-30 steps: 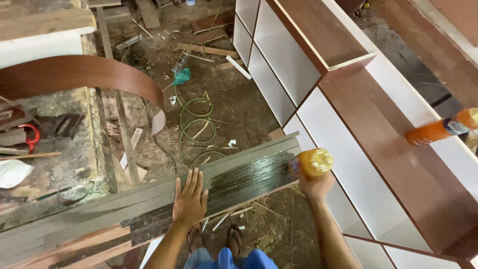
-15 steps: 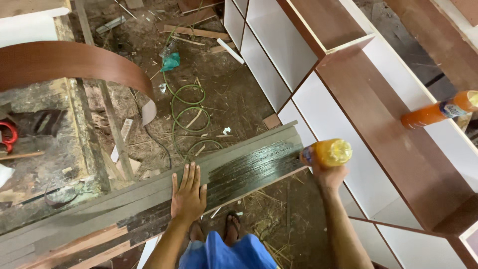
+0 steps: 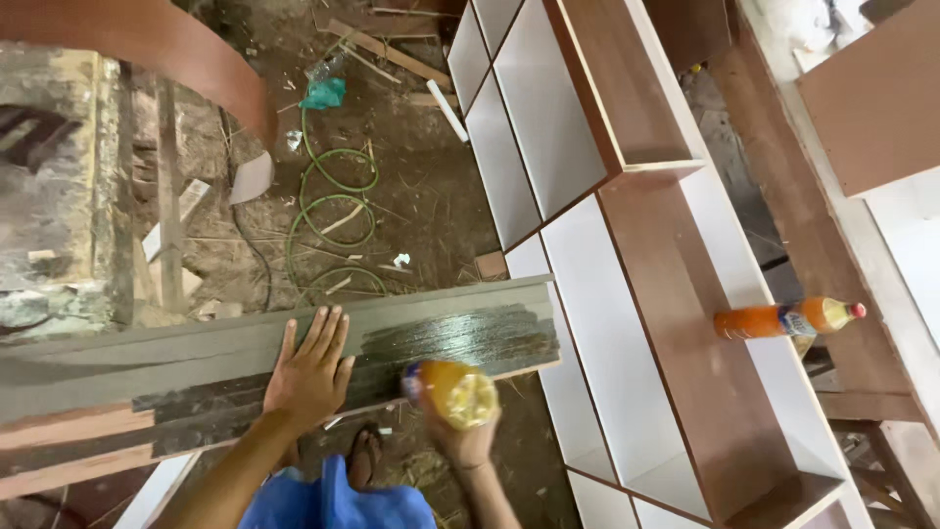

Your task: The person applies adhesive from a plastic bottle onto a wooden plank, spreading the liquid along the surface with the bottle's nozzle.

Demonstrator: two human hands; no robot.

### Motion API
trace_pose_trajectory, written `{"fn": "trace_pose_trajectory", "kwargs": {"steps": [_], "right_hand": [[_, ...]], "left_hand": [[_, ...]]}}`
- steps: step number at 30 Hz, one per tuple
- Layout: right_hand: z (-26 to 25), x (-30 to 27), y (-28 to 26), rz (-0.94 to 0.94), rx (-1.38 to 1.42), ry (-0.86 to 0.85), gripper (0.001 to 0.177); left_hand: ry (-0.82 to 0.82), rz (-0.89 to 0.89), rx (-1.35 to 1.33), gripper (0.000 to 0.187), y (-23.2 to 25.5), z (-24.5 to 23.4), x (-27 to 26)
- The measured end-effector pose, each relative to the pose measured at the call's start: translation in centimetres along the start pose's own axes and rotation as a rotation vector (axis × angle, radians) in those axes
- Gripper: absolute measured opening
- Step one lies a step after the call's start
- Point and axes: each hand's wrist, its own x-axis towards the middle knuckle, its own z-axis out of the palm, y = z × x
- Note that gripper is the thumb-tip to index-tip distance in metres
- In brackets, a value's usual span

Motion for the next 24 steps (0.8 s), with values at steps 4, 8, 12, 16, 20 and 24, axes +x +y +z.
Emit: {"fn": "trace_pose_trajectory", "kwargs": {"steps": [4,8,12,16,20,24], "right_hand": [[-0.9,4.1,14.3,0.01,0.001,0.163,0.049],[-7.2,7.2,13.4,0.651,0.171,0.211,0.054],[-8.0,6.7,13.4,0.719,0.234,0.233,0.062],[-5.8,6.5,16.0,0.771,0.101,0.183,0.069],[-6.1,5.8,13.1,0.753,0.211,0.198,0.064],[-3.7,6.1,13.2,0.715,0.043,0.079,0.061]], "left_hand": [[0.098,0.06,0.035,0.065,-0.1,-0.6,0.4],[0.049,0.039,-0.03,0.065,-0.1,-0.1,0.1],[0.067,0.04,-0.069,0.063,0.1,-1.4,0.2],[0.013,0.075,-0.042,0.064,0.3,0.4,-0.1],[-0.097,0.017,0.002,0.064,-1.5,0.6,-0.6],[-0.137,-0.025,0.013,0.065,-1.3,0.3,0.4]]}}
